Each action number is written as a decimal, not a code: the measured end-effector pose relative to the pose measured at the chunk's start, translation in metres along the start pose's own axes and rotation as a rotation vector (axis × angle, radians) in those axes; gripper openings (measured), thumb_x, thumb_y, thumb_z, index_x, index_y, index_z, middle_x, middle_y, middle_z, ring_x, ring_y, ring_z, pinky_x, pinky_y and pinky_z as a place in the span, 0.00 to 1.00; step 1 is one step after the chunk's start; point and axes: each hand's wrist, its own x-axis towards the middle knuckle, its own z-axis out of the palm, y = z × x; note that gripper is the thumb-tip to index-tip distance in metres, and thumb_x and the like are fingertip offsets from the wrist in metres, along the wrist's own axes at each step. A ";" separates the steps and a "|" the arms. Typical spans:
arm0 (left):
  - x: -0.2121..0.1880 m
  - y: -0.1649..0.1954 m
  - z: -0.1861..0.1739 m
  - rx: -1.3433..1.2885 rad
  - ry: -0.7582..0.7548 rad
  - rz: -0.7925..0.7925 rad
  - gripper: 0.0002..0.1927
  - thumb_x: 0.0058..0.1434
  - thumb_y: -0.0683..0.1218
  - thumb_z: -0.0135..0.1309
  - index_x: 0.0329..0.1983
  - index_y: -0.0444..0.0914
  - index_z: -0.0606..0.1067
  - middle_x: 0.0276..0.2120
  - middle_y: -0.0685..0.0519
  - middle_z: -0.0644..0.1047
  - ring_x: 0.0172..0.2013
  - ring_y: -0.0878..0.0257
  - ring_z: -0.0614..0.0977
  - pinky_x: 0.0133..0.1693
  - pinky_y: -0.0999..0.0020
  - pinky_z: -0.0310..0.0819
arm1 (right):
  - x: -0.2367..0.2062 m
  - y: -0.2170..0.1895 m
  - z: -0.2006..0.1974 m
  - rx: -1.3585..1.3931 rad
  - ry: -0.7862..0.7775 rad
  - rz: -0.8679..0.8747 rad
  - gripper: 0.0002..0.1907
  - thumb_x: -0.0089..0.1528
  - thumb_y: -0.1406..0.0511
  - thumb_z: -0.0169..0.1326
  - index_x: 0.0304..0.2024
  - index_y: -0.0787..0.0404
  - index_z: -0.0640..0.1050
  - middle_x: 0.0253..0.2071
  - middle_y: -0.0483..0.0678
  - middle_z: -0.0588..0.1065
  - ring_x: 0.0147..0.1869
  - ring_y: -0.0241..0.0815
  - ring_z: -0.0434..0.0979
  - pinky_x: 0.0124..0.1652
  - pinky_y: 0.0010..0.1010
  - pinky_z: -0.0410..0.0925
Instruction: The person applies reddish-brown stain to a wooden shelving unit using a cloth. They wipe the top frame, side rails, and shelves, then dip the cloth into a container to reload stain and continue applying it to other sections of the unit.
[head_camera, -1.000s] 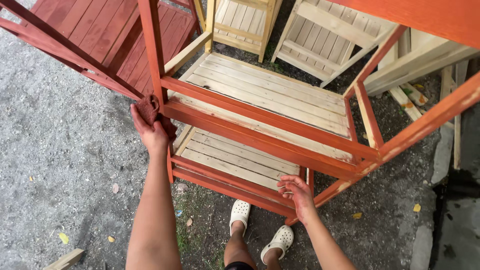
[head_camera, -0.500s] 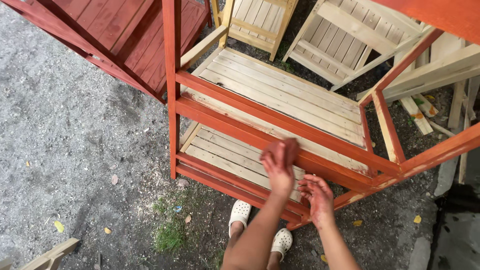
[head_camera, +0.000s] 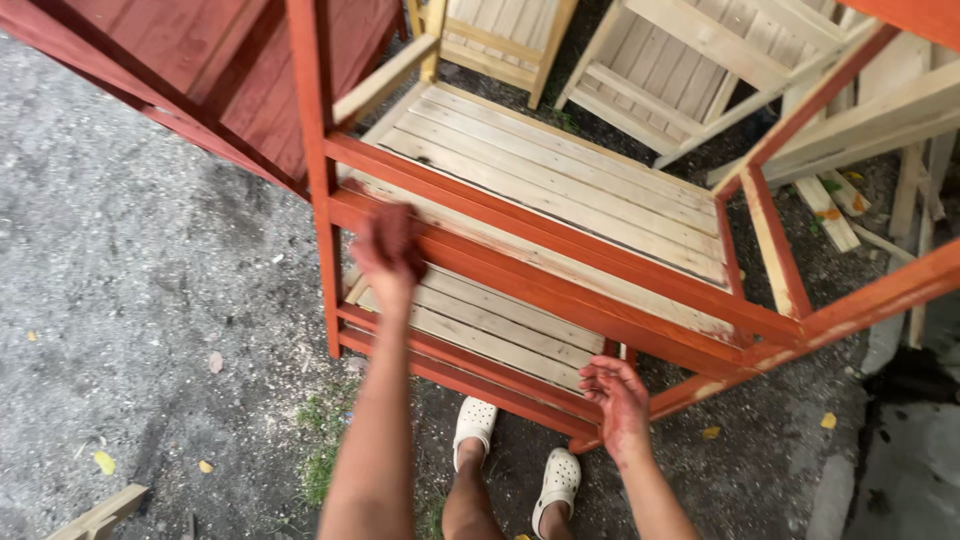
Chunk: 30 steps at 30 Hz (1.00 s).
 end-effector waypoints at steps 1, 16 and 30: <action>0.015 -0.007 -0.013 0.245 0.100 0.045 0.25 0.74 0.43 0.46 0.73 0.43 0.61 0.52 0.40 0.71 0.52 0.50 0.74 0.52 0.54 0.70 | -0.005 0.001 -0.006 -0.011 0.005 0.026 0.12 0.63 0.67 0.52 0.48 0.63 0.78 0.40 0.51 0.80 0.40 0.39 0.79 0.43 0.30 0.70; -0.138 0.126 0.121 0.245 0.177 -0.161 0.34 0.65 0.52 0.52 0.75 0.51 0.60 0.60 0.43 0.68 0.60 0.44 0.69 0.63 0.45 0.59 | -0.045 -0.035 -0.189 -0.069 0.048 -0.004 0.13 0.63 0.67 0.50 0.49 0.63 0.78 0.42 0.51 0.81 0.40 0.37 0.79 0.43 0.30 0.70; -0.323 0.289 0.263 0.204 -0.100 -0.375 0.44 0.58 0.39 0.55 0.77 0.55 0.55 0.66 0.34 0.58 0.63 0.32 0.59 0.63 0.35 0.53 | -0.097 -0.059 -0.260 -0.134 0.044 -0.001 0.15 0.62 0.68 0.49 0.51 0.64 0.78 0.42 0.51 0.80 0.41 0.39 0.79 0.43 0.31 0.70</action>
